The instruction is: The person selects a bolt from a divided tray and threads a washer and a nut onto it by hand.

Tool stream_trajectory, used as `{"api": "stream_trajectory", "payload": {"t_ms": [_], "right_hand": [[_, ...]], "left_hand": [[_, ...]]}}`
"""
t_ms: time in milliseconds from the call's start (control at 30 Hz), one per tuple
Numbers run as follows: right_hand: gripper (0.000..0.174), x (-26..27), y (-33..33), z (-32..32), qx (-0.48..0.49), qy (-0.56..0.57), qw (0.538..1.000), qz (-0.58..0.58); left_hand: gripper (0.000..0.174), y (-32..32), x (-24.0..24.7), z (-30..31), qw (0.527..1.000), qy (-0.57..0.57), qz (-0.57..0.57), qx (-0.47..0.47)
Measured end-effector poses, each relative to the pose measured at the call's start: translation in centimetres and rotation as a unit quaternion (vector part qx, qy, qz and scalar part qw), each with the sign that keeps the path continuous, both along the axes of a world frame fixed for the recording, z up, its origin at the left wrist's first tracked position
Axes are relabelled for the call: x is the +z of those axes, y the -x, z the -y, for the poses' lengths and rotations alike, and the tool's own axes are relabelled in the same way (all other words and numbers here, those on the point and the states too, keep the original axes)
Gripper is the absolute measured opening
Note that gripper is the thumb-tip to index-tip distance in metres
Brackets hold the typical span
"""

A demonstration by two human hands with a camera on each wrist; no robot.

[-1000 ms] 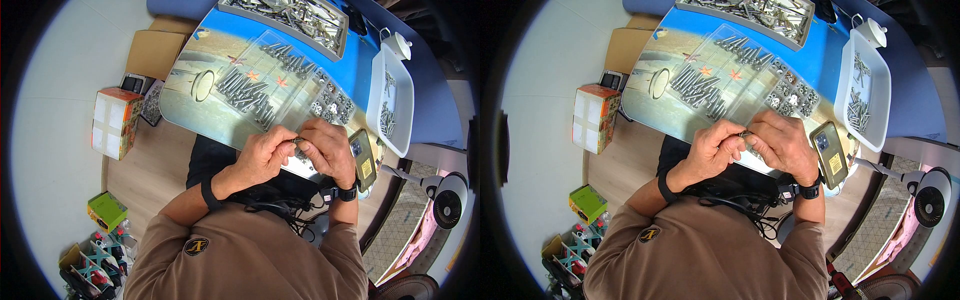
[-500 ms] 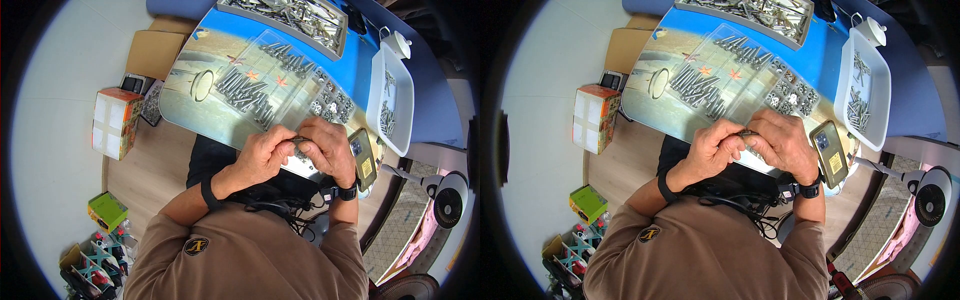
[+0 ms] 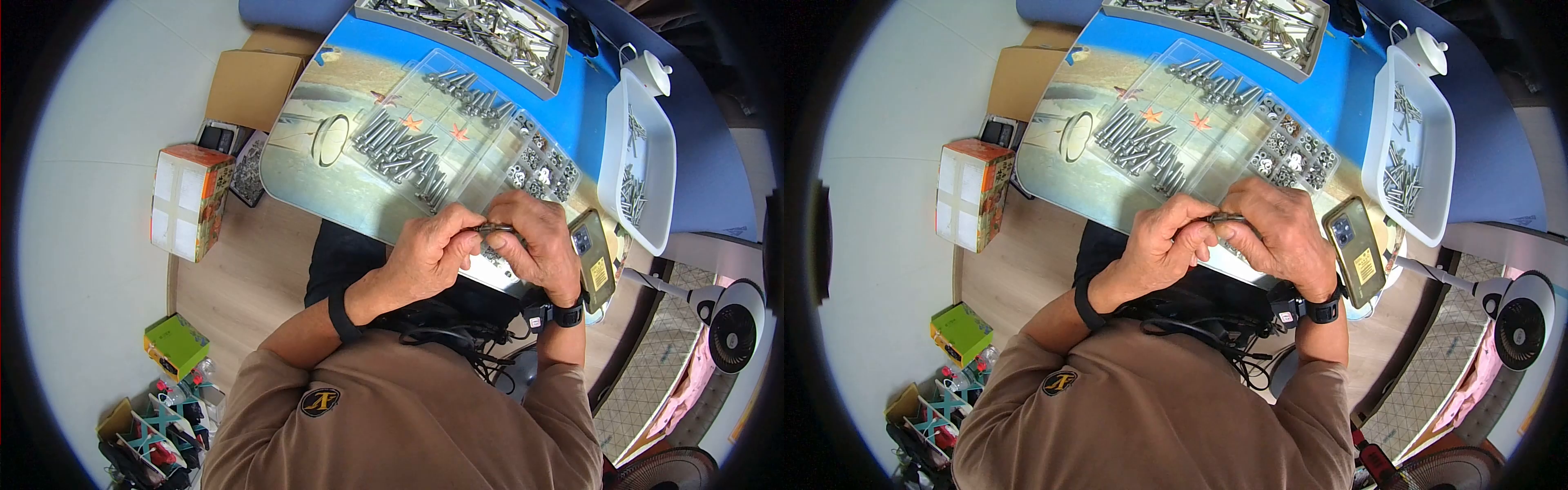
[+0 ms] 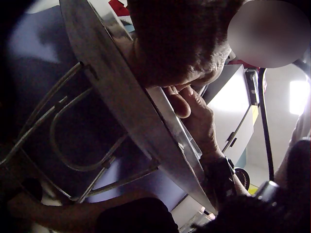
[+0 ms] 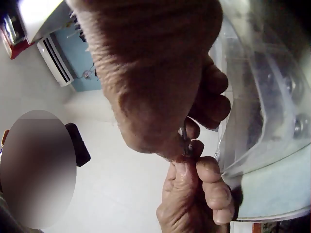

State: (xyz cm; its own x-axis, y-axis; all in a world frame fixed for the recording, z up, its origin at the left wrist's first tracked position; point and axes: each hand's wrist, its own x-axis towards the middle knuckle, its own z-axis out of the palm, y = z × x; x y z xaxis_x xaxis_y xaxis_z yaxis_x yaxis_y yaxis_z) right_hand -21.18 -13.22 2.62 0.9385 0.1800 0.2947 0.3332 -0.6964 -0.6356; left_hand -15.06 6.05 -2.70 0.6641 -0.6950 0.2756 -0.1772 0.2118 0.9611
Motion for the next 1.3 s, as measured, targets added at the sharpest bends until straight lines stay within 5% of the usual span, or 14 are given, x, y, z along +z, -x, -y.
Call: {"api": "stream_trajectory", "payload": {"t_ms": [467,567,867,1067,1300], "right_hand": [[0.019,0.2,0.0,-0.3,-0.001,0.021,1.000,0.015],[0.017,0.8,0.1,-0.9,-0.042,-0.068,0.996,-0.037],[0.024,0.1,0.0,0.1,0.011,0.023,1.000,-0.005],[0.021,0.8,0.2,-0.7,-0.040,-0.080,0.994,-0.056],[0.020,0.1,-0.1,0.1,0.009,0.010,1.000,-0.002]], "left_hand": [[0.013,0.0,0.2,-0.1,1.000,-0.004,-0.003,-0.001],[0.013,0.1,0.1,0.0,1.000,-0.002,0.000,0.007],[0.012,0.1,0.1,-0.1,1.000,-0.002,-0.005,0.002],[0.012,0.1,0.1,0.0,1.000,0.004,0.013,0.013],[0.012,0.0,0.2,0.0,1.000,0.004,-0.001,0.002]]}}
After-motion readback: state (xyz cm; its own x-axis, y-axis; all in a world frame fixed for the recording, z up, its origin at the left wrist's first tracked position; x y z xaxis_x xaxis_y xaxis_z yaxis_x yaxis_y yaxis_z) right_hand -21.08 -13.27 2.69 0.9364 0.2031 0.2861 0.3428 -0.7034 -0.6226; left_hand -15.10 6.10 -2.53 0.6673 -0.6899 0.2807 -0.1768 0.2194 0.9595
